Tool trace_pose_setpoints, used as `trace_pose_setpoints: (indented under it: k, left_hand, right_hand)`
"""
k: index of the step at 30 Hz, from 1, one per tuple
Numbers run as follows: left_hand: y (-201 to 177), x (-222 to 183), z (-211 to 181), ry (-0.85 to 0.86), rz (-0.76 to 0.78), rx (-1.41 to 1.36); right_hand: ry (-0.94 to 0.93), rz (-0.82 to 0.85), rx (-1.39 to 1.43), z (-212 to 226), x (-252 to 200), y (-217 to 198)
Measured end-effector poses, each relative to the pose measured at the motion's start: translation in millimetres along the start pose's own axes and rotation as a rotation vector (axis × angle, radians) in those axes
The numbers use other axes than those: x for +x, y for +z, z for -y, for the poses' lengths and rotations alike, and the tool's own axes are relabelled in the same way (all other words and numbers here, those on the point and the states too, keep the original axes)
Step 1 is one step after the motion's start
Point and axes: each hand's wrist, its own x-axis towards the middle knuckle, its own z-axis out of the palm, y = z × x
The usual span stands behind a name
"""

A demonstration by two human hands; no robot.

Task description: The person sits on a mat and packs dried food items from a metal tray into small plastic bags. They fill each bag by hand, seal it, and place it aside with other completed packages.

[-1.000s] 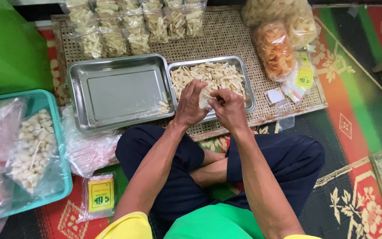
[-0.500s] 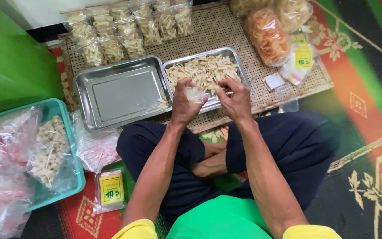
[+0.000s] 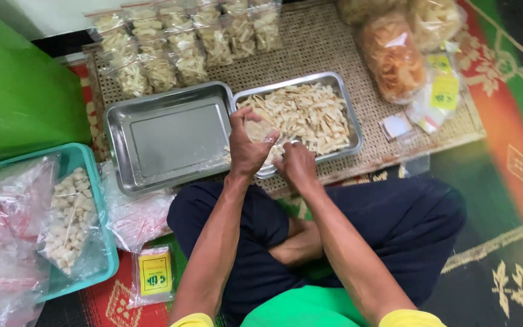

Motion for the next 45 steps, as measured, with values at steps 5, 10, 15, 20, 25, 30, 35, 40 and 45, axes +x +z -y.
trace_pose_setpoints:
  k: [5,10,15,20,25,30,35,40,45]
  left_hand:
    - [10.1,40.7,-6.0,-0.005,0.0,-0.018]
    - [25.4,74.0,-10.2,-0.054,0.073,0.017]
    - [31.3,69.1,16.1,-0.103,0.131,0.044]
    - [36.4,68.6,37.0,-0.043,0.17,0.082]
    - [44.2,60.0,50.2,0.06,0.199,0.094]
    - [49.1,58.8,45.8,0.135,0.289,0.104]
    - [45.5,52.2,35.8,0.18,0.273,0.108]
    - [36.2,52.4,38.5,0.126,0.224,0.06]
    - [33.0,63.2,30.2,0.052,0.157,-0.083]
  right_hand:
    - [0.052,0.097,0.048,29.9,21.0,-6.5]
    - [0.156,0.122,0.213,7.7,28.7,12.1]
    - [0.368,0.109,0.476,-6.1,29.2,3.0]
    - [0.442,-0.09,0.837,-0.3,33.7,-29.0]
    - [0.411,-0.187,1.005,22.8,40.7,-110.5]
    - [0.052,-0.215,0.893,48.1,57.5,-159.7]
    - [-0.161,-0.114,0.51,64.4,71.1,-165.5]
    - [-0.163,-0.24,0.503,60.7,70.4,-152.1]
    - [0.205,0.012,0.396,31.2,55.4,-87.1]
